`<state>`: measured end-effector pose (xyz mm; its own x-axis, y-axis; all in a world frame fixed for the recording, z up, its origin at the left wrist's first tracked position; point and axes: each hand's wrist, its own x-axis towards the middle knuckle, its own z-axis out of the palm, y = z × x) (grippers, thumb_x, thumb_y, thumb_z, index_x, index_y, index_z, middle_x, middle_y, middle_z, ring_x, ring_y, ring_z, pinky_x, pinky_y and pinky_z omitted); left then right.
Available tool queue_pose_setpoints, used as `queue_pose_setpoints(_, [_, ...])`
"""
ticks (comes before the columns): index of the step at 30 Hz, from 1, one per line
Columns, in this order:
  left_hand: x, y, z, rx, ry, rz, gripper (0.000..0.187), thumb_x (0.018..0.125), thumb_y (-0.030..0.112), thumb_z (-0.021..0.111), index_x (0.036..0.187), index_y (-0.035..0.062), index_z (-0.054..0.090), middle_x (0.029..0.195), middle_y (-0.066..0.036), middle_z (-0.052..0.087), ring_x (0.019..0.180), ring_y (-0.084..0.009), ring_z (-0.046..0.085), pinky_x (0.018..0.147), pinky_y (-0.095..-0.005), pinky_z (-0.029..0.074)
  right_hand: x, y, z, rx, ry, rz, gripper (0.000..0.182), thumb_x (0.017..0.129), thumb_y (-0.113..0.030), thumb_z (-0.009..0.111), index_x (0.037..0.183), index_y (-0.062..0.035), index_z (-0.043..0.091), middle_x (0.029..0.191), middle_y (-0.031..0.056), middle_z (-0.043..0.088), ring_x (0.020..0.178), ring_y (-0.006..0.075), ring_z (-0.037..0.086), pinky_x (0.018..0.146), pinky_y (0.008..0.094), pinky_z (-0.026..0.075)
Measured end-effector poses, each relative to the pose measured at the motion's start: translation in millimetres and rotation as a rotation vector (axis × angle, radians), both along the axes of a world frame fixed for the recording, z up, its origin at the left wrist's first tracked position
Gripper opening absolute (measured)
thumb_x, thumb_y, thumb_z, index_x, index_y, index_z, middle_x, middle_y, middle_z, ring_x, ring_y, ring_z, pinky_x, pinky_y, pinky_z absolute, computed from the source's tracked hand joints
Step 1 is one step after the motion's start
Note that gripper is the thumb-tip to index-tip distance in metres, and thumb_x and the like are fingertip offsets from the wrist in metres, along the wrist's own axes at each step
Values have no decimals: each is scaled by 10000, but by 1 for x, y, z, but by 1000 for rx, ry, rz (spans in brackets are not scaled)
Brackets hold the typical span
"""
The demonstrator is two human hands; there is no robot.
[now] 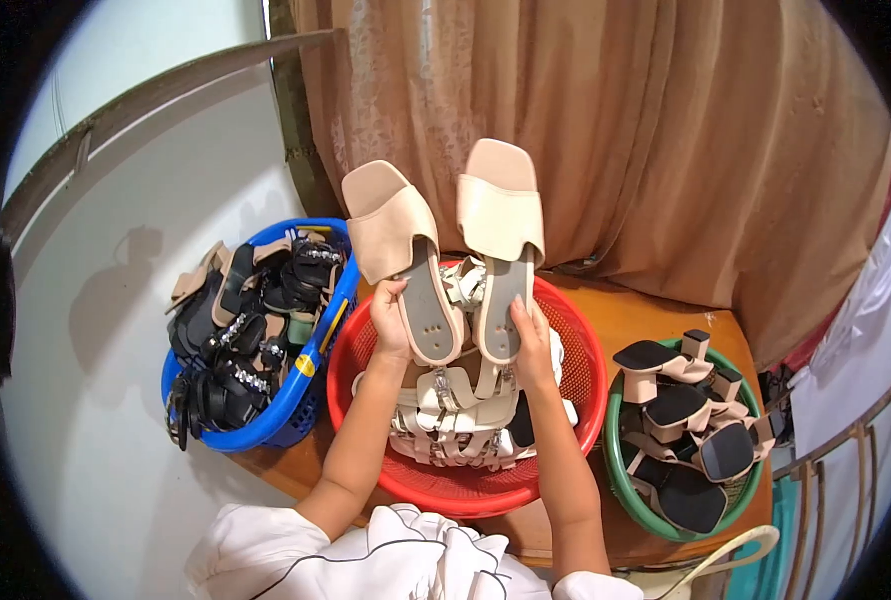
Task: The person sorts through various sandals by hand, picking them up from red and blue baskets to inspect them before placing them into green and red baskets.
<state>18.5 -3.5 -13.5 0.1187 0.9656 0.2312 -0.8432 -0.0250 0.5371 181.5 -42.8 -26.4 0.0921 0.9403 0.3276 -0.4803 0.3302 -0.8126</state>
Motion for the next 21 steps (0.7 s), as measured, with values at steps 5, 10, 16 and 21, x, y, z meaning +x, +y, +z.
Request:
queue_pose_setpoints(5, [-12,-2,6,211,-83,-116,408,808,263,330,1035,-25,509,959,-145,573,771,-228,581,725,-338,466,-9,-9,2,34,-29,-86,298,883,-244,439,1056,-6,488,902,20,556,767,64,519,669,207,424])
queue_pose_setpoints(10, [-13,4,3,80,-108,-116,517,820,421,308,1037,-12,491,834,-125,545,645,-221,545,626,-328,443,-15,-13,0,60,38,-127,312,885,-249,424,1053,7,482,907,68,567,799,104,533,696,220,423])
queue_pose_setpoints(16, [-20,6,10,82,-417,-704,514,846,461,321,1010,4,489,659,-78,444,484,-161,442,530,-275,369,1,-14,18,12,557,402,403,872,-320,354,1022,37,466,733,94,530,876,222,486,926,371,323])
queue_pose_setpoints(21, [-10,8,-1,134,-403,-737,509,878,430,295,1058,-16,461,648,-66,453,458,-139,415,530,-269,348,-5,-13,14,94,463,422,420,874,-333,346,1023,40,467,726,92,550,868,215,498,994,382,251])
